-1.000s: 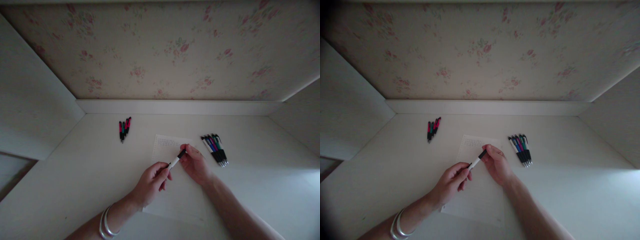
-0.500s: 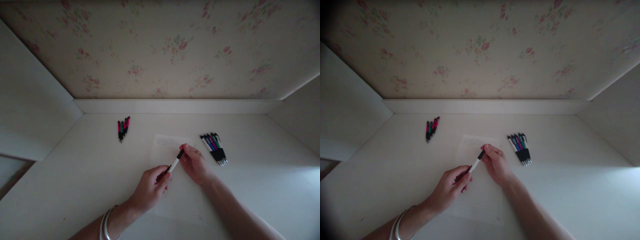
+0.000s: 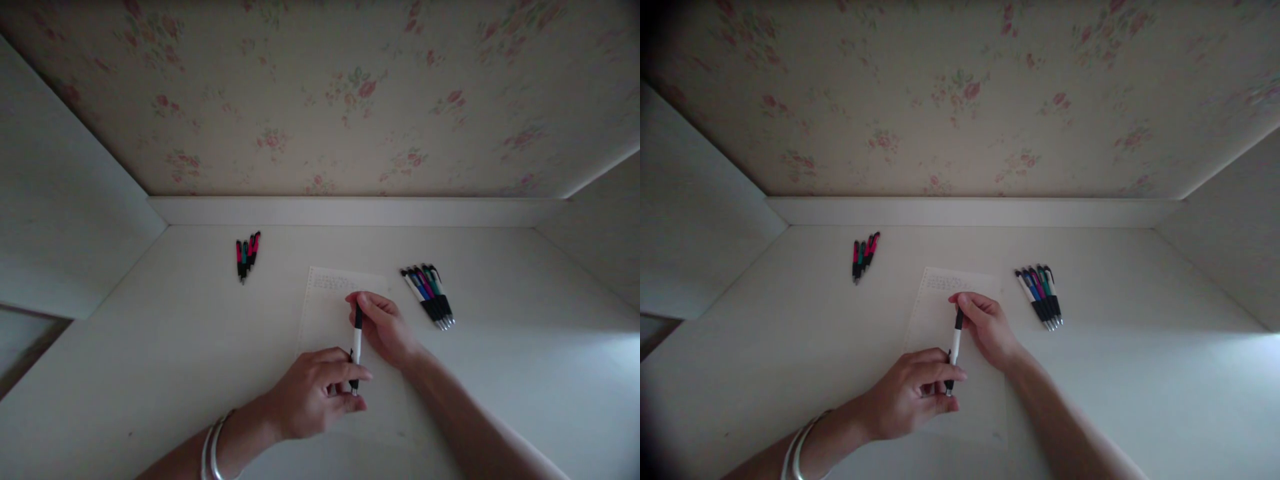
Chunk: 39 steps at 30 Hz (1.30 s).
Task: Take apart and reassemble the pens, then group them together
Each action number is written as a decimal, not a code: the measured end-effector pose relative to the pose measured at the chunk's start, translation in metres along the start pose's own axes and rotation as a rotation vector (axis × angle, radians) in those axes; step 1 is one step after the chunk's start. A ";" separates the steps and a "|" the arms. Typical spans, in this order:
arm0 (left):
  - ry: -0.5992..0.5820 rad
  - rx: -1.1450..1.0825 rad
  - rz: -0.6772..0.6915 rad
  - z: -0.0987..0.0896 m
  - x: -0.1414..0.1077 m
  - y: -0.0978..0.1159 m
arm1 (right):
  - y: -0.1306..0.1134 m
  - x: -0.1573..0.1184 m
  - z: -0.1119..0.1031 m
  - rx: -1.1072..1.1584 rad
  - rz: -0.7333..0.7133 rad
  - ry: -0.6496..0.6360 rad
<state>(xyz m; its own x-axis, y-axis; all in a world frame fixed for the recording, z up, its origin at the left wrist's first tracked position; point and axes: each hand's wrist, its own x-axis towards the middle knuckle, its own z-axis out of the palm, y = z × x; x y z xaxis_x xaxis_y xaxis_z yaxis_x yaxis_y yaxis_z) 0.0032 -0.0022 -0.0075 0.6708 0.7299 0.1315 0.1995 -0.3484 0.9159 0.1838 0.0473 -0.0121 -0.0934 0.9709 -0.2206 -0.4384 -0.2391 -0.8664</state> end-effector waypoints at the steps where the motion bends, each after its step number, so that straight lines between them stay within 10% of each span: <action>1: -0.008 0.029 0.003 0.000 0.000 0.001 | 0.002 0.000 -0.002 -0.043 -0.006 -0.016; 22: -0.064 0.214 0.099 0.000 -0.002 0.001 | -0.003 -0.012 0.005 -0.591 -0.066 -0.264; 33: -0.022 0.010 0.037 0.000 -0.007 0.008 | -0.001 -0.003 -0.002 -0.111 -0.011 -0.031; 39: 0.173 0.248 0.127 -0.006 -0.005 0.015 | -0.009 -0.006 -0.006 -0.090 0.072 -0.072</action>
<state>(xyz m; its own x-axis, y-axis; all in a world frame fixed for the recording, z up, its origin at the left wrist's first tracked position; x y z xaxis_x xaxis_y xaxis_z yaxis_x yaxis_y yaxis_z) -0.0010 -0.0078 0.0082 0.5745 0.7529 0.3210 0.3043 -0.5605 0.7702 0.1935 0.0436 -0.0053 -0.1869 0.9491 -0.2534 -0.3466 -0.3051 -0.8870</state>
